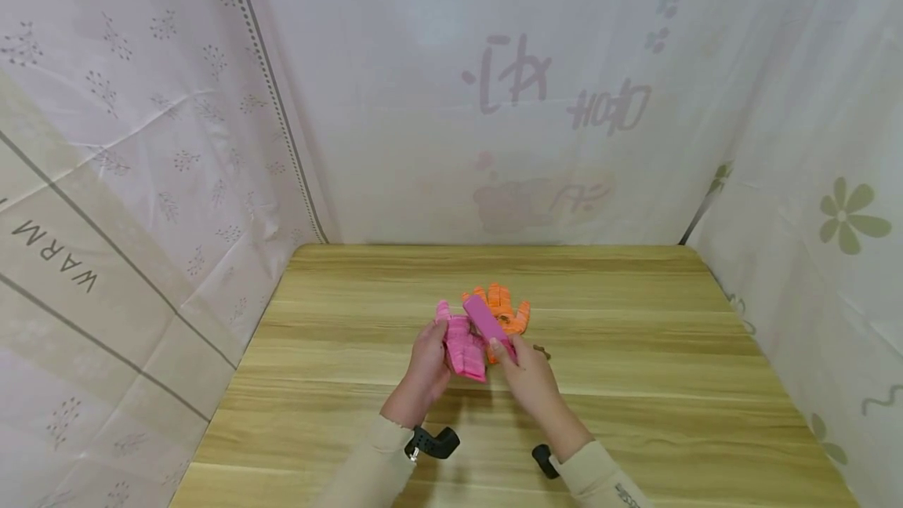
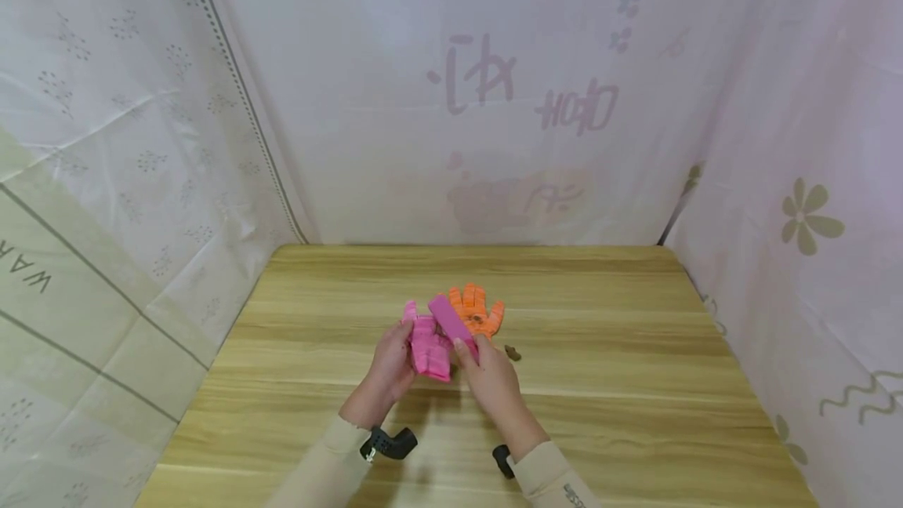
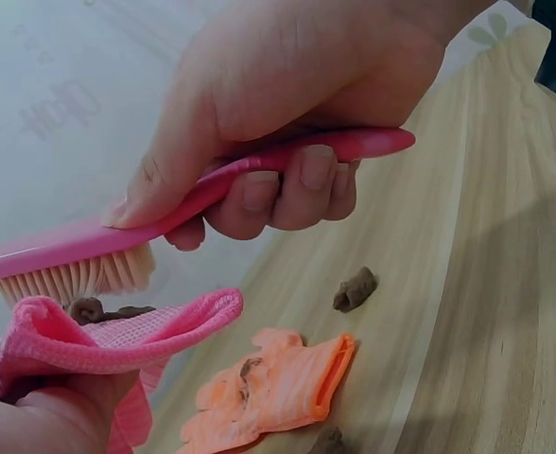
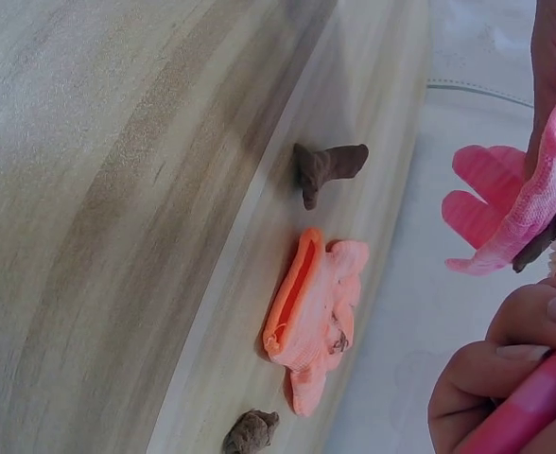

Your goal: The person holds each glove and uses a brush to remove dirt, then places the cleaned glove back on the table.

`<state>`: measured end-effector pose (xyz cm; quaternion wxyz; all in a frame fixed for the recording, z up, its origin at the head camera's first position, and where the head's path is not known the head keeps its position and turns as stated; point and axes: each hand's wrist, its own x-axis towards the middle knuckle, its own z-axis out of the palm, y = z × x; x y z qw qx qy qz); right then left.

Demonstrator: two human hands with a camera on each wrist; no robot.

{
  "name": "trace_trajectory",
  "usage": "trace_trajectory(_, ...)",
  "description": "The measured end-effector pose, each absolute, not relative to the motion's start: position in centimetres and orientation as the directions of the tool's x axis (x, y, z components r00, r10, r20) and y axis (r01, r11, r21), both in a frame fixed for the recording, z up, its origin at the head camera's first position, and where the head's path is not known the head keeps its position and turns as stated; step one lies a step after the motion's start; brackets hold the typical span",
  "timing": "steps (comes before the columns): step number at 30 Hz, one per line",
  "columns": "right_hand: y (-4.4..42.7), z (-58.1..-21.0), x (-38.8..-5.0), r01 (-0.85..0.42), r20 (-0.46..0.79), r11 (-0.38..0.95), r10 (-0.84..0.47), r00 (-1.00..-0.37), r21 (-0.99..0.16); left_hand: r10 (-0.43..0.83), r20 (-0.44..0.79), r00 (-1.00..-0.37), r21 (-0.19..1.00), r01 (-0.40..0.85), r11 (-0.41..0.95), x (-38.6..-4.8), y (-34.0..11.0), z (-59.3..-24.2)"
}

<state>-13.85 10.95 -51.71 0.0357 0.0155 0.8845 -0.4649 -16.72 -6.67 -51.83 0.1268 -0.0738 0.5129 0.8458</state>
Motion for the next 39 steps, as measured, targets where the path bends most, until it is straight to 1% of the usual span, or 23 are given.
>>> trace_trajectory(6,11.0,-52.1,-13.9,0.07,-0.094,0.553,-0.015,-0.995,-0.83,0.139,-0.249,-0.959,0.849,-0.285,-0.446,-16.6,-6.7,-51.8)
trace_trajectory(8,11.1,-52.2,-13.9,0.075,-0.096,0.527,-0.012,-0.995,-0.847,0.136,-0.252,-0.958,0.845,-0.286,-0.451,-16.6,-6.8,-51.8)
trace_trajectory(14,11.4,-52.0,-13.8,0.056,-0.062,0.316,-0.009,-0.998,-0.947,0.142,-0.229,-0.963,0.845,-0.269,-0.461,-16.7,-6.8,-51.8)
trace_trajectory(17,11.3,-51.6,-13.8,0.042,-0.049,0.265,-0.021,-0.999,-0.963,0.146,-0.235,-0.961,0.841,-0.276,-0.465,-16.7,-6.8,-51.8)
trace_trajectory(19,11.2,-51.3,-13.9,0.029,-0.037,0.281,-0.023,-0.999,-0.959,0.15,-0.238,-0.96,0.841,-0.281,-0.462,-16.7,-6.8,-51.8)
trace_trajectory(24,10.8,-51.0,-14.0,-0.009,-0.003,0.402,-0.029,-1.0,-0.915,0.159,-0.242,-0.957,0.842,-0.289,-0.455,-16.6,-6.7,-51.8)
trace_trajectory(28,10.5,-51.1,-13.9,-0.021,-0.002,0.466,-0.047,-0.999,-0.884,0.166,-0.239,-0.957,0.847,-0.289,-0.446,-16.5,-6.6,-51.9)
trace_trajectory(39,10.6,-51.6,-13.7,-0.032,-0.001,0.529,-0.062,-0.998,-0.848,0.174,-0.233,-0.957,0.852,-0.287,-0.439,-16.5,-6.6,-52.0)
